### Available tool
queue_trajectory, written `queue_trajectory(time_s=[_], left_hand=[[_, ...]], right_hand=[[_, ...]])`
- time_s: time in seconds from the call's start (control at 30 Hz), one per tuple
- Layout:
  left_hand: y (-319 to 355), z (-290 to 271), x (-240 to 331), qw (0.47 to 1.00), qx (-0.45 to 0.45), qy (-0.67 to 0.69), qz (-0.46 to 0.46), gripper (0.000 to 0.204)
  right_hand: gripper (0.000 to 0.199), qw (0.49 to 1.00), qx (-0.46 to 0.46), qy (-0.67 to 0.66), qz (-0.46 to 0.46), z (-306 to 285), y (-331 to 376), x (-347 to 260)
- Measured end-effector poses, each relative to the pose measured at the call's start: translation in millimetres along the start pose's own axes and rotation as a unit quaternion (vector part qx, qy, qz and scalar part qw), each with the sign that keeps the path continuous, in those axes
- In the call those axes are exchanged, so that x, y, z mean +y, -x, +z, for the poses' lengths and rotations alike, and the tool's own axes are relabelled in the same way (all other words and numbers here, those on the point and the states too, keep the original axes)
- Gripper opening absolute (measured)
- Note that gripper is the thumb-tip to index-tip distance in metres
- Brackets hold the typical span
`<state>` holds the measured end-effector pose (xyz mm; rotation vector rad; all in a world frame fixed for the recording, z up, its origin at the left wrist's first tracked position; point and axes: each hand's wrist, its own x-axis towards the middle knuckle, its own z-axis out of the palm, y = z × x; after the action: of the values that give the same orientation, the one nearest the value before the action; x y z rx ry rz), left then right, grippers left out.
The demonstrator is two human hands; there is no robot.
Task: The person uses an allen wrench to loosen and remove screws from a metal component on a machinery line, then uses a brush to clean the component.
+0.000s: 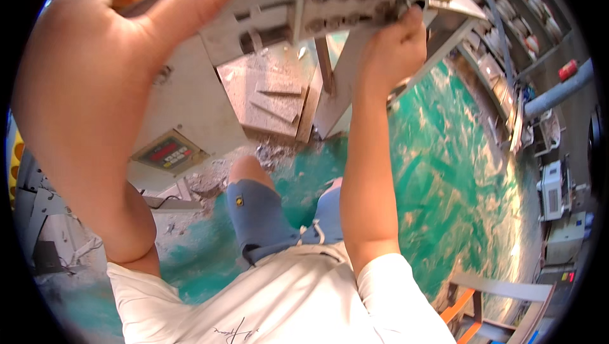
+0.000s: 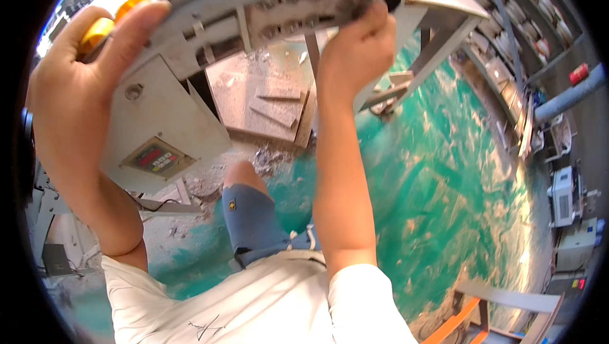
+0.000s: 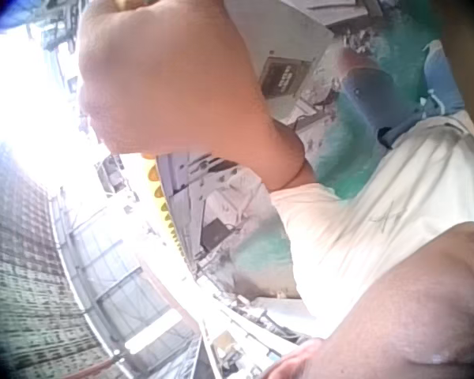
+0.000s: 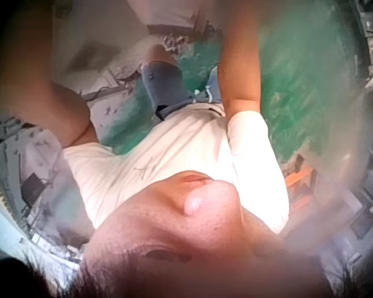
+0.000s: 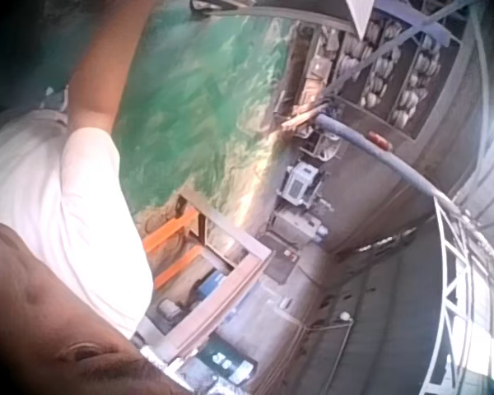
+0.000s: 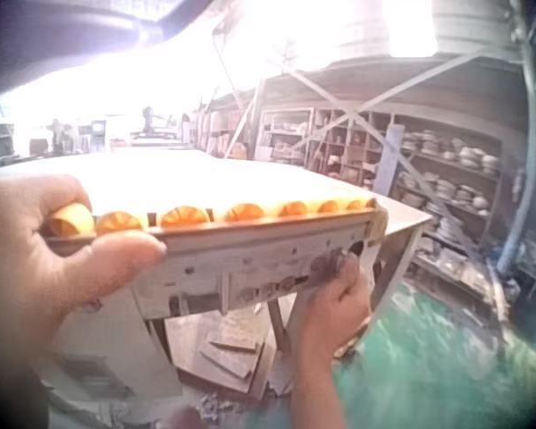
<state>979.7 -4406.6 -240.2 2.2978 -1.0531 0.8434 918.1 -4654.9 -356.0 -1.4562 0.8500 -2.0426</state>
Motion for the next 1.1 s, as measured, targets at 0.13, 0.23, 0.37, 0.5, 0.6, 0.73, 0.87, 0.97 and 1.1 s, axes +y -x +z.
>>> queue_trajectory(time_s=[0.13,0.23,0.37,0.5,0.6,0.73,0.87,0.97,1.1], left_hand=[[-10,5,-23,0.996,-0.04,0.07,0.031,0.059],[-3,7,-12,0.998,-0.035,0.055,0.005,0.057],[0,-3,0,0.999,0.01,-0.029,-0.013,0.057],[2,-2,-3,0.999,0.014,-0.038,-0.034,0.056],[2,-1,-10,0.998,0.01,-0.051,-0.043,0.058],[4,4,-15,0.997,0.031,-0.051,-0.046,0.064],[6,4,-22,0.997,0.045,-0.039,-0.047,0.069],[3,-2,-36,0.999,0.021,-0.034,-0.028,0.072],[4,0,-45,0.999,0.037,-0.025,-0.021,0.075]], right_hand=[[0.06,0.999,-0.018,-0.003,0.032,-2,-2,8],[0.06,0.996,-0.074,-0.041,0.029,-13,-7,19],[0.055,0.974,-0.175,-0.129,0.064,-29,-14,15],[0.044,0.978,-0.169,-0.123,0.005,-33,-20,23],[0.031,0.979,-0.181,-0.097,-0.01,-45,-18,32],[0.024,0.957,-0.275,-0.086,-0.045,-72,-17,48],[0.017,0.927,-0.324,-0.044,-0.187,-66,-35,55],[0.015,0.892,-0.355,-0.004,-0.278,-64,-60,46],[0.016,0.844,-0.386,0.034,-0.37,-64,-82,43]])
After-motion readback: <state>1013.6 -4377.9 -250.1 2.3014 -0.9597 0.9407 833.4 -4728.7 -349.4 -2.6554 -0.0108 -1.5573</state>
